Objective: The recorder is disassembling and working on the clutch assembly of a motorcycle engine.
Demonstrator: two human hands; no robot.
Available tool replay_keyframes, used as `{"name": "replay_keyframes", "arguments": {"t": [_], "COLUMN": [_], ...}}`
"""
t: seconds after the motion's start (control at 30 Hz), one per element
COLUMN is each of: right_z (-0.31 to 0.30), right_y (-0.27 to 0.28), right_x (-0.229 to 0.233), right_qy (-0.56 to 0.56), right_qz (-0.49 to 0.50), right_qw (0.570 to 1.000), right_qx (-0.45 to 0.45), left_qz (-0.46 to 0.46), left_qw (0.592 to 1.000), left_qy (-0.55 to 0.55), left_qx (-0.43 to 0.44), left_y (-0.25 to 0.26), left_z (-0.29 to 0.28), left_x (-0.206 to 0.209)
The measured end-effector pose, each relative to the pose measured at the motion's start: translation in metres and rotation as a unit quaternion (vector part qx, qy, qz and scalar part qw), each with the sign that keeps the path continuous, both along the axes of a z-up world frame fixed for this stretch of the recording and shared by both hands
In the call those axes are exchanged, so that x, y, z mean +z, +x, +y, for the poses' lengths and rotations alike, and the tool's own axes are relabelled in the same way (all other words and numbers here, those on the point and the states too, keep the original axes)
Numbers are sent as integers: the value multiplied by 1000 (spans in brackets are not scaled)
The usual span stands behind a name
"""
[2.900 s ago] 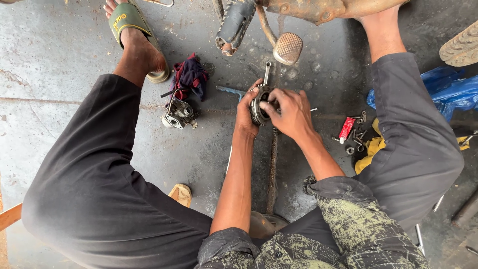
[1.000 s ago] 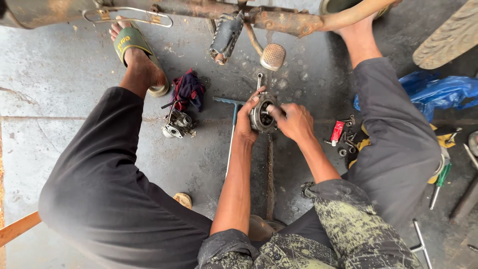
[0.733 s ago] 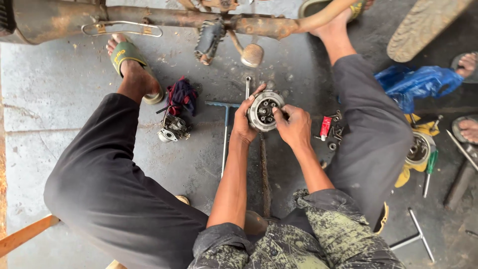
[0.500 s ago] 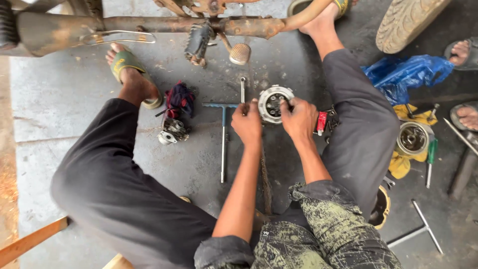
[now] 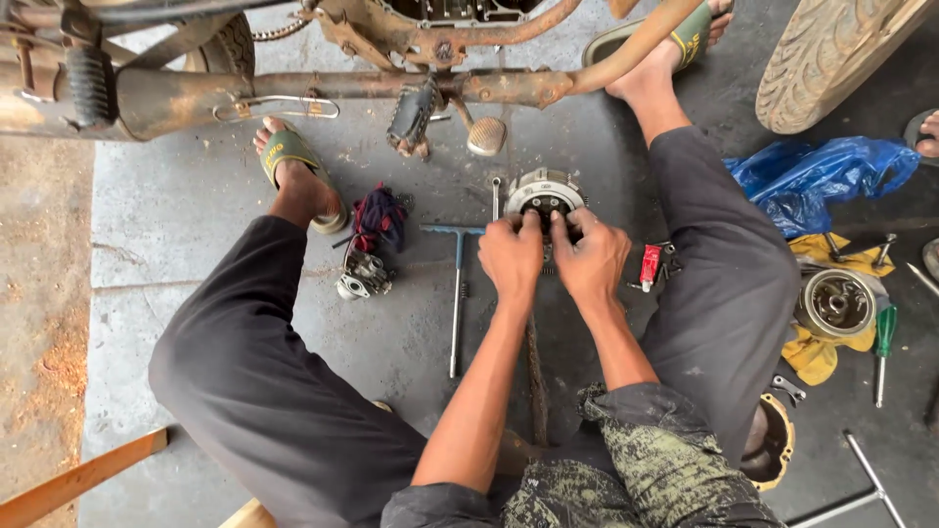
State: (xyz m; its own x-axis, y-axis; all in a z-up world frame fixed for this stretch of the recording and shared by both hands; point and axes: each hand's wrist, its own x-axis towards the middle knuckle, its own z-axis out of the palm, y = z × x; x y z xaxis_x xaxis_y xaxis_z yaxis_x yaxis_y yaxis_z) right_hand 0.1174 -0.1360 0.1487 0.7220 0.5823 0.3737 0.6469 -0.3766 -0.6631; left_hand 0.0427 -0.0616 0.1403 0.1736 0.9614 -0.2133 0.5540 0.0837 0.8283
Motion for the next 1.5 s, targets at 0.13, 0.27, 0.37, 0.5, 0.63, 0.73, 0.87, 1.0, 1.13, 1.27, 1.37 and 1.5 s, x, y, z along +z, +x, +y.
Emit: {"name": "replay_keyframes", "arguments": {"t": [0.13,0.27,0.37,0.5,0.63,0.73,0.87,1.0,1.13,1.27,1.37,1.5], "right_z": [24,69,111,169,206,218,220,221,222,223,222,221], "right_y": [7,21,37,59,70,75,78,80,83,85,85,85], "right_x": [29,68,84,94,89,89,92,94,102,106,110,113], "right_qy": [36,80,99,88,96,70,65,41,18,-1,-18,-21], "right_qz": [3,9,-11,-14,-19,6,-21,-37,-46,-58,-69,-116], "right_qw": [999,994,990,986,984,989,989,989,988,986,984,977], "right_qx": [34,73,104,139,151,127,130,137,147,157,164,179], "left_qz": [-8,-63,-56,-41,-34,-59,-85,-92,-147,-159,-175,-190], "left_qw": [991,958,949,938,921,926,938,964,956,965,961,960], "left_qy": [124,264,295,325,364,328,284,201,207,156,161,144], "left_qx": [-56,-96,-99,-117,-134,-175,-182,-149,-145,-138,-142,-148], "left_y": [-2,0,5,13,23,25,28,32,35,37,37,38], "left_z": [30,74,115,175,219,234,239,236,236,236,237,240], "left_x": [37,86,105,113,106,109,101,97,86,84,81,80]}}
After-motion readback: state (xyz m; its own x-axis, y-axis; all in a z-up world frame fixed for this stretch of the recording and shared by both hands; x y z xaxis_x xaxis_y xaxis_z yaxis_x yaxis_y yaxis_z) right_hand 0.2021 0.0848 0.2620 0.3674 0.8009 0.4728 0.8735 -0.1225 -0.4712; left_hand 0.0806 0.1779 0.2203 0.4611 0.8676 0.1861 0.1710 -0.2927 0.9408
